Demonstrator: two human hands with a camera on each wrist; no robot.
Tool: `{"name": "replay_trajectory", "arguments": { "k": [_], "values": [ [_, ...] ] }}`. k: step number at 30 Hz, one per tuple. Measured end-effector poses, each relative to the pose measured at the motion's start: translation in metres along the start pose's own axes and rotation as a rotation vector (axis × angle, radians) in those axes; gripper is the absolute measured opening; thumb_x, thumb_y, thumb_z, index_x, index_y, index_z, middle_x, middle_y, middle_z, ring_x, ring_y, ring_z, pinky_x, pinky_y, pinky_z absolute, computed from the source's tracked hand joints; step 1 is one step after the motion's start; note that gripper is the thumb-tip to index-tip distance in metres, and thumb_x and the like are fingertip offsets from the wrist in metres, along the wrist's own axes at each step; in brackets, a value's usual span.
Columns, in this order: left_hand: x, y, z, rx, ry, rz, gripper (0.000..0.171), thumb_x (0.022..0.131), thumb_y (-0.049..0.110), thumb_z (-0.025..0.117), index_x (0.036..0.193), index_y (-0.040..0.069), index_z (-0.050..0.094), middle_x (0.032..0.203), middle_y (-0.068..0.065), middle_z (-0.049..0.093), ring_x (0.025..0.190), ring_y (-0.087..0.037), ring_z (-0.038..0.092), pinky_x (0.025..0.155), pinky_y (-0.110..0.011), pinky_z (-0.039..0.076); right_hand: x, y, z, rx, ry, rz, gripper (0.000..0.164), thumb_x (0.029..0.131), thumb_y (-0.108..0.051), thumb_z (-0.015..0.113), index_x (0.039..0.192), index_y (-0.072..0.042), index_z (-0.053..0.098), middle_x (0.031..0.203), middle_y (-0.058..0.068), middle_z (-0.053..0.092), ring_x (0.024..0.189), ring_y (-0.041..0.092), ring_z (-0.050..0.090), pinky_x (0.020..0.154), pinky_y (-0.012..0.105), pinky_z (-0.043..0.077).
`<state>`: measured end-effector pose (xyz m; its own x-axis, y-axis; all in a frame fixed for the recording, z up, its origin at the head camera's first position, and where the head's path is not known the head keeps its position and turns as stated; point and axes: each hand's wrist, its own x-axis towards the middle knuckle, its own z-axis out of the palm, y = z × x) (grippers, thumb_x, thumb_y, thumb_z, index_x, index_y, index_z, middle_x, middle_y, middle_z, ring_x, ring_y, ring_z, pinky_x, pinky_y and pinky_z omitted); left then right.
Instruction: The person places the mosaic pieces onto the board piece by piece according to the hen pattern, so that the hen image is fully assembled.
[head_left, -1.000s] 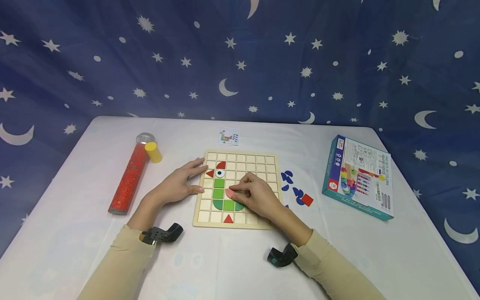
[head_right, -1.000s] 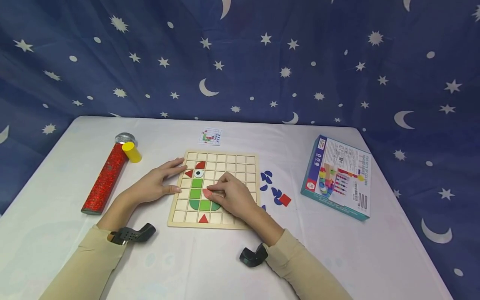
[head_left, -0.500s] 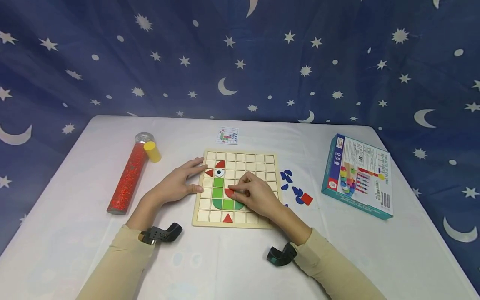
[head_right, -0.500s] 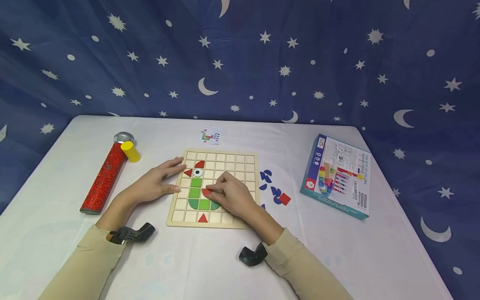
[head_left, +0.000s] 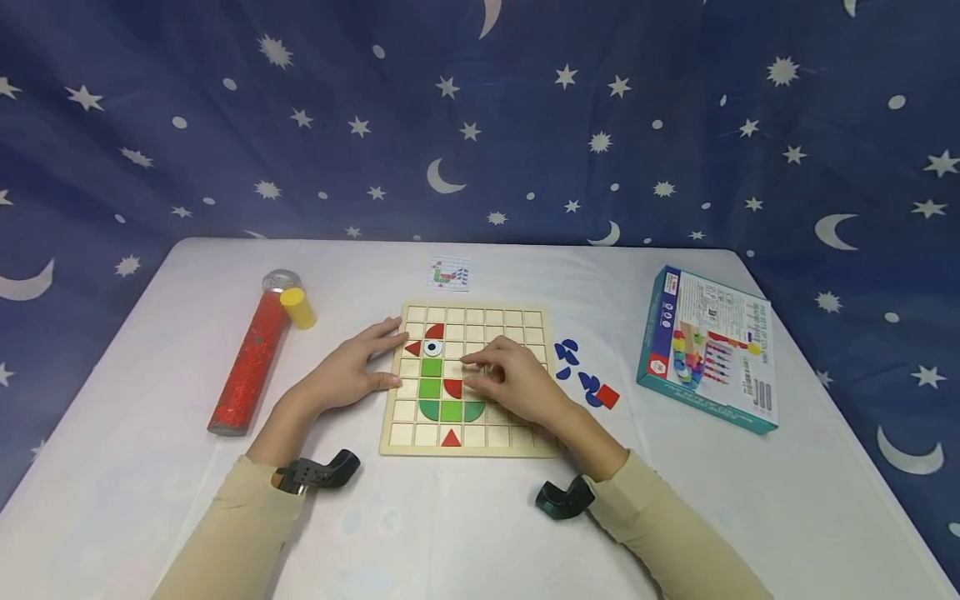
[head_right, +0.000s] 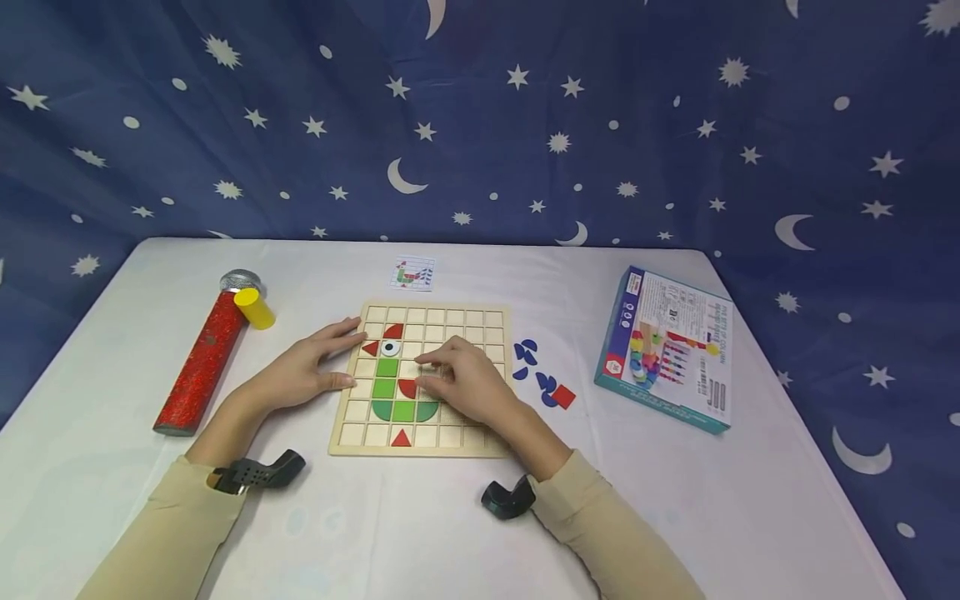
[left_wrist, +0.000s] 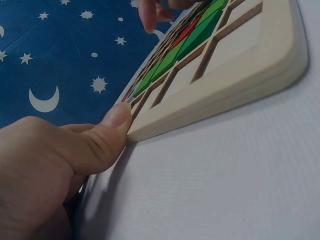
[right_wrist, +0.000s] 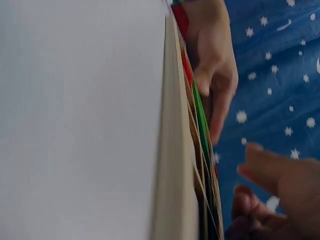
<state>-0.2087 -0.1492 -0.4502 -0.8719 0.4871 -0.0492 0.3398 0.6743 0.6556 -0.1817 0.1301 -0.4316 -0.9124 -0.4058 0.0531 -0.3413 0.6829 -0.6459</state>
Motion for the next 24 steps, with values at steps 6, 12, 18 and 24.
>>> {"name": "replay_trajectory", "arguments": {
  "k": [6, 12, 18, 24],
  "values": [
    [-0.002, -0.001, 0.000, -0.013, 0.002, -0.010, 0.075, 0.081, 0.028, 0.073, 0.146, 0.011, 0.039, 0.159, -0.008, 0.021, 0.146, -0.034, 0.017, 0.116, -0.054, 0.021, -0.002, 0.019, -0.048, -0.082, -0.080, -0.009, 0.045, 0.085, -0.028, 0.072, 0.127, -0.015, 0.062, 0.113, 0.007, 0.059, 0.088, 0.018, 0.055, 0.073, 0.031, 0.049],
    [-0.001, -0.001, 0.001, -0.013, 0.002, -0.012, 0.075, 0.081, 0.028, 0.073, 0.146, 0.011, 0.039, 0.159, -0.009, 0.021, 0.146, -0.035, 0.017, 0.116, -0.054, 0.021, -0.018, 0.038, -0.087, -0.284, -0.257, 0.144, 0.090, 0.071, -0.037, 0.082, 0.147, -0.026, 0.036, 0.140, 0.012, 0.038, 0.125, 0.030, 0.038, 0.100, 0.054, 0.044],
    [-0.001, -0.001, 0.001, -0.006, 0.006, -0.012, 0.075, 0.081, 0.027, 0.073, 0.146, 0.011, 0.039, 0.159, -0.008, 0.021, 0.146, -0.034, 0.016, 0.116, -0.054, 0.021, -0.030, 0.036, -0.087, -0.447, -0.447, 0.176, 0.121, 0.057, -0.048, 0.087, 0.153, -0.030, 0.015, 0.155, 0.012, 0.015, 0.136, 0.039, 0.023, 0.106, 0.064, 0.030],
    [-0.001, -0.002, 0.002, -0.013, 0.004, -0.026, 0.075, 0.081, 0.028, 0.073, 0.146, 0.012, 0.039, 0.159, -0.006, 0.020, 0.147, -0.033, 0.016, 0.116, -0.054, 0.021, -0.029, 0.031, -0.077, -0.539, -0.422, 0.193, 0.131, 0.050, -0.046, 0.091, 0.153, -0.029, 0.013, 0.159, 0.013, 0.004, 0.145, 0.042, 0.001, 0.113, 0.065, 0.011]
  ]
}}
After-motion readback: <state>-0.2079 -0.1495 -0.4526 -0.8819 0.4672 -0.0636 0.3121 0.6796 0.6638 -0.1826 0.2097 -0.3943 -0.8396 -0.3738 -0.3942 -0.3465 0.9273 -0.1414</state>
